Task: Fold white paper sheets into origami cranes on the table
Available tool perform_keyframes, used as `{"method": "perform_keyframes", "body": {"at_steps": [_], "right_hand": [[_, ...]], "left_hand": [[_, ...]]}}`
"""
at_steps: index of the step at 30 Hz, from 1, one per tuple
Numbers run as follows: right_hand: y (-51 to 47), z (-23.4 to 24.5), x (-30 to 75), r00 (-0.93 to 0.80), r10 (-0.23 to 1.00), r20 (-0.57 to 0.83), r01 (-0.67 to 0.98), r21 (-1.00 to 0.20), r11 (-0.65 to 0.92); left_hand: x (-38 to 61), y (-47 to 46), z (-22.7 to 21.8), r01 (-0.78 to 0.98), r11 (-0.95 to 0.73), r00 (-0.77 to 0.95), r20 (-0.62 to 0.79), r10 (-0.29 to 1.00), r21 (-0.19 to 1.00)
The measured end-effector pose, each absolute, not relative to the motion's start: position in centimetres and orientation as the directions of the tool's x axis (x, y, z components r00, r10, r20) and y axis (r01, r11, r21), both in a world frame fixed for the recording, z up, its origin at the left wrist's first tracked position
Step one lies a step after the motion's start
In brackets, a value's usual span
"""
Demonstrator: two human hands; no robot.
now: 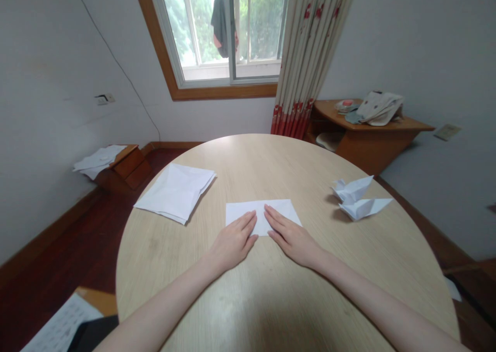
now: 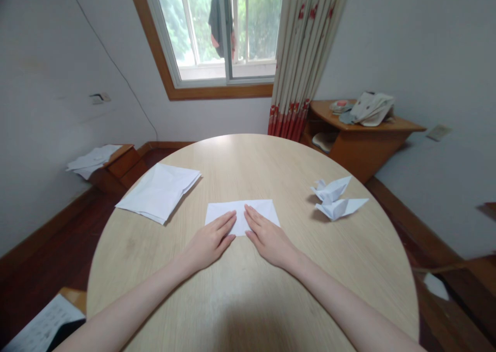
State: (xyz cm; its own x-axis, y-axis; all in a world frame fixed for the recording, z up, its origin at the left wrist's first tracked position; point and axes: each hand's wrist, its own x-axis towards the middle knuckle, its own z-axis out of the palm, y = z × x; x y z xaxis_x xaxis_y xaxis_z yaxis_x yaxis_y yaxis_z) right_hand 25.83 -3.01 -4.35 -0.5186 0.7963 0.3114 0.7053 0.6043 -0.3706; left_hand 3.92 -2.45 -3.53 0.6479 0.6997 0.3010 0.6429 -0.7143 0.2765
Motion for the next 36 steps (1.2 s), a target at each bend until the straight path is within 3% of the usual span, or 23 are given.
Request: {"method": "perform_keyframes", "body": {"at_steps": [13,24,36], "right_hand": [[-4.3,-4.4,24.6,-0.510,0.798,0.321,0.735,-0.320,0.598],[-4.2,-3.7,25.1,-0.540,0.798,0.269,0.740,-0.299,0.602],[-3.0,-3.5,27.5,-0.611,0.773,0.172,0.670,-0.408,0.620]], "left_hand": [[5.4,-3.8,-3.0,0.760,-0.621,0.560,0.292,0.775,0.191],[5.0,-3.6,-3.6,0.739,-0.634,0.573,0.285,0.769,0.228],[2.6,-2.2,-3.5,0.645,-0.732,0.718,0.154,0.679,0.219]]}}
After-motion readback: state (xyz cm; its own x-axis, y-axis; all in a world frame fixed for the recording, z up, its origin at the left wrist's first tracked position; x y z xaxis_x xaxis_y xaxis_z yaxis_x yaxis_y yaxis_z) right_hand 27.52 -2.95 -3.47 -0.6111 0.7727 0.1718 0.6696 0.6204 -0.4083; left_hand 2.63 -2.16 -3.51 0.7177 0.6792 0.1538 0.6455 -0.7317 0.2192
